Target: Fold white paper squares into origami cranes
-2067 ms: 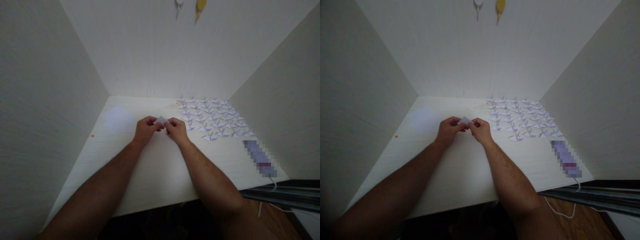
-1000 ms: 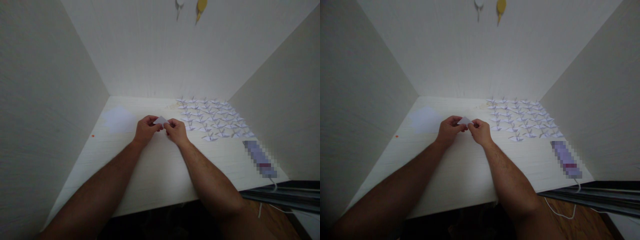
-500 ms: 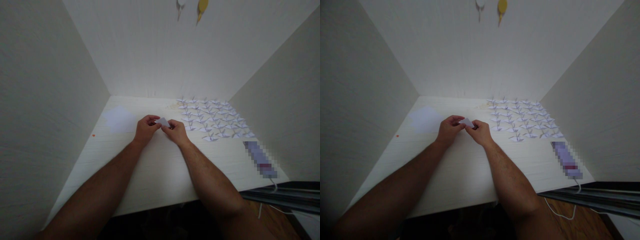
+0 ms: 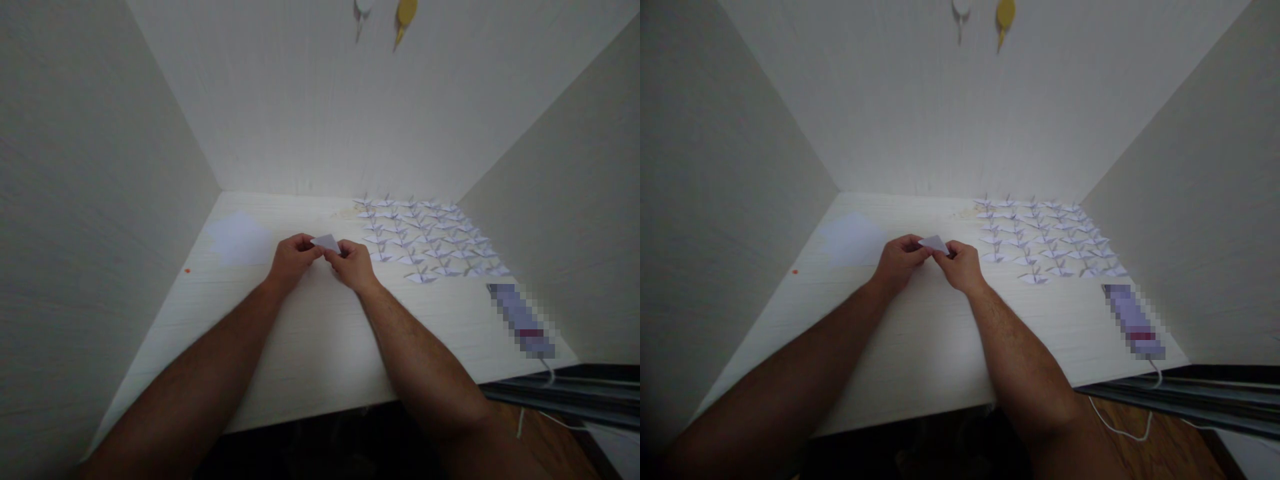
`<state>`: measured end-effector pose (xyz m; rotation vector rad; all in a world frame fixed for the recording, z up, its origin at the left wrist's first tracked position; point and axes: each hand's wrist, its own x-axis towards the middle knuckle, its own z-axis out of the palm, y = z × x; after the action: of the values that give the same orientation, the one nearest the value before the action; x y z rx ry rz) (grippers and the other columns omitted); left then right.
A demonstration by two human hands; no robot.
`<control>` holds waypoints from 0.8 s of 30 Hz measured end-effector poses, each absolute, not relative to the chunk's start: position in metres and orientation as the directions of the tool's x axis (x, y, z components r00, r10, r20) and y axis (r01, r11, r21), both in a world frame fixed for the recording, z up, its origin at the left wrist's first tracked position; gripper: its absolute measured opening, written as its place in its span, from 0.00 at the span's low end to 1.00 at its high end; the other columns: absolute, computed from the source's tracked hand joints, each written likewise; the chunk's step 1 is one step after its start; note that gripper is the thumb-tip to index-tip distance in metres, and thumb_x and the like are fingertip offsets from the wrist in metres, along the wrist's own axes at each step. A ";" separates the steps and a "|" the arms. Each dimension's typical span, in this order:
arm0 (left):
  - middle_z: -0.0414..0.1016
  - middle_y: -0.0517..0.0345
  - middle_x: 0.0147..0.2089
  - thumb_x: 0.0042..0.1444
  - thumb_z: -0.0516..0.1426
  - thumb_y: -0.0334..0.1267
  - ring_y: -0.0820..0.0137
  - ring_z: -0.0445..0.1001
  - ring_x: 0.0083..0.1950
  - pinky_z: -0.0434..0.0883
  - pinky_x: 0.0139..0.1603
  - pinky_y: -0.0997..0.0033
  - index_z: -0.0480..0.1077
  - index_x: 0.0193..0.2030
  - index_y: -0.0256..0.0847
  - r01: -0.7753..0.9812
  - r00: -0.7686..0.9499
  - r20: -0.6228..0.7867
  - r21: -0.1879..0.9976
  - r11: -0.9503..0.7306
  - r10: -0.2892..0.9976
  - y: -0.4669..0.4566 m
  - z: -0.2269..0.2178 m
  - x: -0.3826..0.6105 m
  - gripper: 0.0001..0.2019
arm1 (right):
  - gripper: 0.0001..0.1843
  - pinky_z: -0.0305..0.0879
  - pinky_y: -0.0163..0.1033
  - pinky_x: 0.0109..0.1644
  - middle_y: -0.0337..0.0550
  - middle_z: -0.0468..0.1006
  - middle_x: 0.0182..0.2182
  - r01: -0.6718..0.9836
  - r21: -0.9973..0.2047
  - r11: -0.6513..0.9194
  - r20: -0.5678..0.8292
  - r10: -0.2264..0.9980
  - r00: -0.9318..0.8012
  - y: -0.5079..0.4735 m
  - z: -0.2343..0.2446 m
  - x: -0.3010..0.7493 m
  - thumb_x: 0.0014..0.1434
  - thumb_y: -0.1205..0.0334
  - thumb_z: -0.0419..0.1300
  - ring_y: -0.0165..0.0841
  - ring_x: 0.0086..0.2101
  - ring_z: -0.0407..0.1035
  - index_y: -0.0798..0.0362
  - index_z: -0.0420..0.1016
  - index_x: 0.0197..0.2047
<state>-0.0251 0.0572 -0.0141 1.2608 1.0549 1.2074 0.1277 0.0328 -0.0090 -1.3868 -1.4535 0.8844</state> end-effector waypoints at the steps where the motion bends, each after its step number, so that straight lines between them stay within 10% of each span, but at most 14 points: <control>1: 0.71 0.64 0.23 0.42 0.67 0.40 0.77 0.64 0.22 0.59 0.24 0.76 0.72 0.28 0.39 -0.075 0.102 0.068 0.995 -0.060 0.992 0.058 -0.015 -0.025 0.11 | 0.16 0.51 0.32 0.23 0.35 0.68 0.18 0.333 -0.936 0.114 0.137 0.989 0.048 0.033 -0.009 0.128 0.51 0.49 0.62 0.26 0.21 0.58 0.54 0.73 0.26; 24: 0.73 0.62 0.23 0.40 0.66 0.37 0.76 0.66 0.24 0.64 0.28 0.74 0.74 0.29 0.37 0.003 0.083 0.034 0.999 -0.035 0.996 0.054 -0.005 -0.025 0.09 | 0.12 0.50 0.32 0.22 0.35 0.68 0.17 0.295 -0.949 0.108 0.131 0.990 0.061 0.034 -0.012 0.129 0.50 0.54 0.61 0.25 0.19 0.59 0.54 0.73 0.25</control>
<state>-0.0253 0.0542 -0.0052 1.2765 1.1345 1.1703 0.1292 0.0344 -0.0121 -1.3638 -1.4146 0.9055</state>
